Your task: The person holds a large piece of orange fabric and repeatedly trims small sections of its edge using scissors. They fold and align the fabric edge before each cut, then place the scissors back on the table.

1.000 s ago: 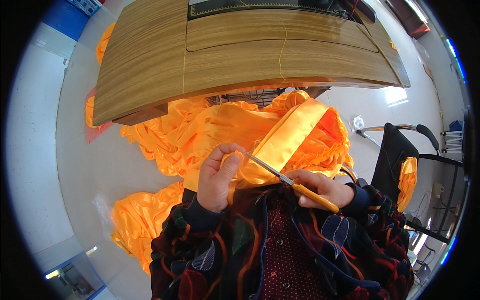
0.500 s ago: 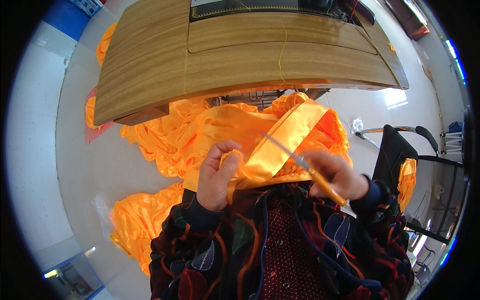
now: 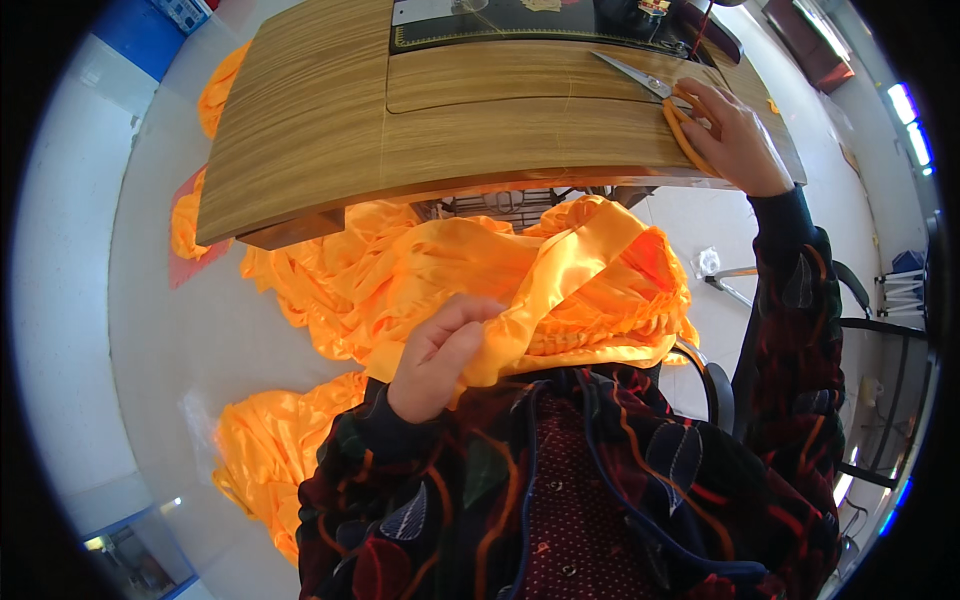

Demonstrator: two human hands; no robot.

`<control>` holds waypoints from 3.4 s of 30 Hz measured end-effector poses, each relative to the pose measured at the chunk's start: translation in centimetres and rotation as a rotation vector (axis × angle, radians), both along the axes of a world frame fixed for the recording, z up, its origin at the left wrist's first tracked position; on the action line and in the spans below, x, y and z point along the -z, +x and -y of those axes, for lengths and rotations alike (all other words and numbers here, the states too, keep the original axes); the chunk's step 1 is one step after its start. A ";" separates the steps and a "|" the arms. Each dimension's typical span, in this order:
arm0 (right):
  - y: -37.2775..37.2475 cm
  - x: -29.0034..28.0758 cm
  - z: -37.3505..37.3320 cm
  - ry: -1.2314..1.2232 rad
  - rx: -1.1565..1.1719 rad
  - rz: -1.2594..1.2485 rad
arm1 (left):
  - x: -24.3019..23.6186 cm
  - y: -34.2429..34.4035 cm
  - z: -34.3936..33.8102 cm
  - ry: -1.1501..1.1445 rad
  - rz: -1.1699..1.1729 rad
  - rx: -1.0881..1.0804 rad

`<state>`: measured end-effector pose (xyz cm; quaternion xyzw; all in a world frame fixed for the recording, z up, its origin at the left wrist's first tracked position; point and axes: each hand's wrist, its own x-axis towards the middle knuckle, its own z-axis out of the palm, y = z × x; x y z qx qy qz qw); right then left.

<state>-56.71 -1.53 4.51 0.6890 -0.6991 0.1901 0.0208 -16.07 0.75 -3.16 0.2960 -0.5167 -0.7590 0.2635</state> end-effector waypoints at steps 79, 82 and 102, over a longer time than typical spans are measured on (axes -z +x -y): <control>17.0 6.1 -9.1 -0.016 -0.213 0.790 | -1.3 1.7 -0.4 -0.622 0.267 -0.322; 15.7 6.8 -9.6 -0.148 -0.182 0.647 | -0.8 2.1 0.1 -0.647 0.228 -0.342; 15.4 7.6 -9.3 0.230 -0.376 0.442 | -1.4 1.6 -0.8 -0.989 0.232 -0.240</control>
